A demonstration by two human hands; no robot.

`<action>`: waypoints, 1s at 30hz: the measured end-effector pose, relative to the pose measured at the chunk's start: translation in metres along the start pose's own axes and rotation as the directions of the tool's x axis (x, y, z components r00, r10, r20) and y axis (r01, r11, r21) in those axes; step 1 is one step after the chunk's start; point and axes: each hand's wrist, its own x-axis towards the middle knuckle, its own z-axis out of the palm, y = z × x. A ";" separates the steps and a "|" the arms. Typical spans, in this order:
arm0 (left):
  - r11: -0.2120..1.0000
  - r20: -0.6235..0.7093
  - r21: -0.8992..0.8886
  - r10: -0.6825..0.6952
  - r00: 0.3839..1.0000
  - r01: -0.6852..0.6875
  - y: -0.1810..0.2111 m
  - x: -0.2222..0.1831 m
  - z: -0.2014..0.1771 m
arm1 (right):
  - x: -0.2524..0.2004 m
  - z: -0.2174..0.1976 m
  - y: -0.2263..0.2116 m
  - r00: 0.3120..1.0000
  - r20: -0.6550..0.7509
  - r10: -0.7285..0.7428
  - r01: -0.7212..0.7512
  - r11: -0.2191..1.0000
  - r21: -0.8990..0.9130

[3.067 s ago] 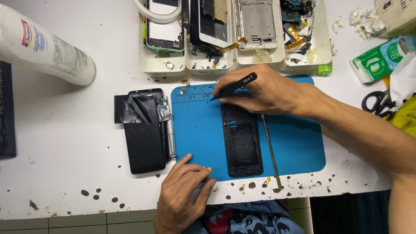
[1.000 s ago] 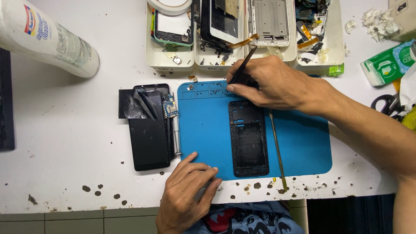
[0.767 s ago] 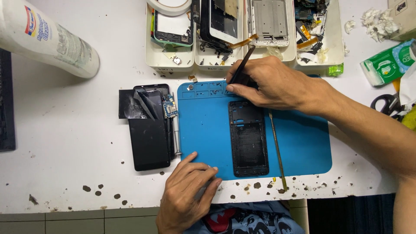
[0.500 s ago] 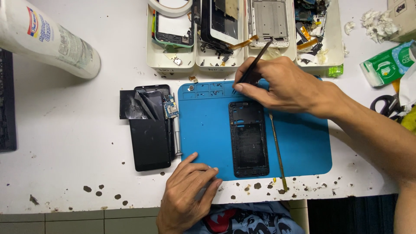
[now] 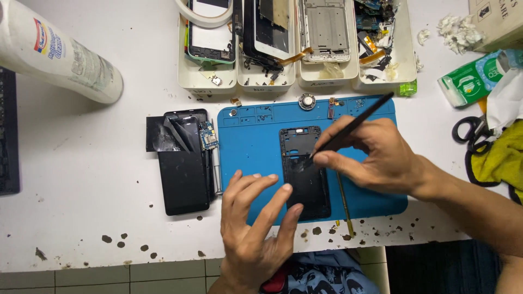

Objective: Disassembling a mobile phone and removing internal components using repair tools

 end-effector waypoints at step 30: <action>0.985 0.108 -0.073 -0.149 0.983 0.157 -0.022 -0.040 -0.016 | -0.155 0.026 0.014 0.801 -0.599 -0.003 -0.262 0.897 -0.355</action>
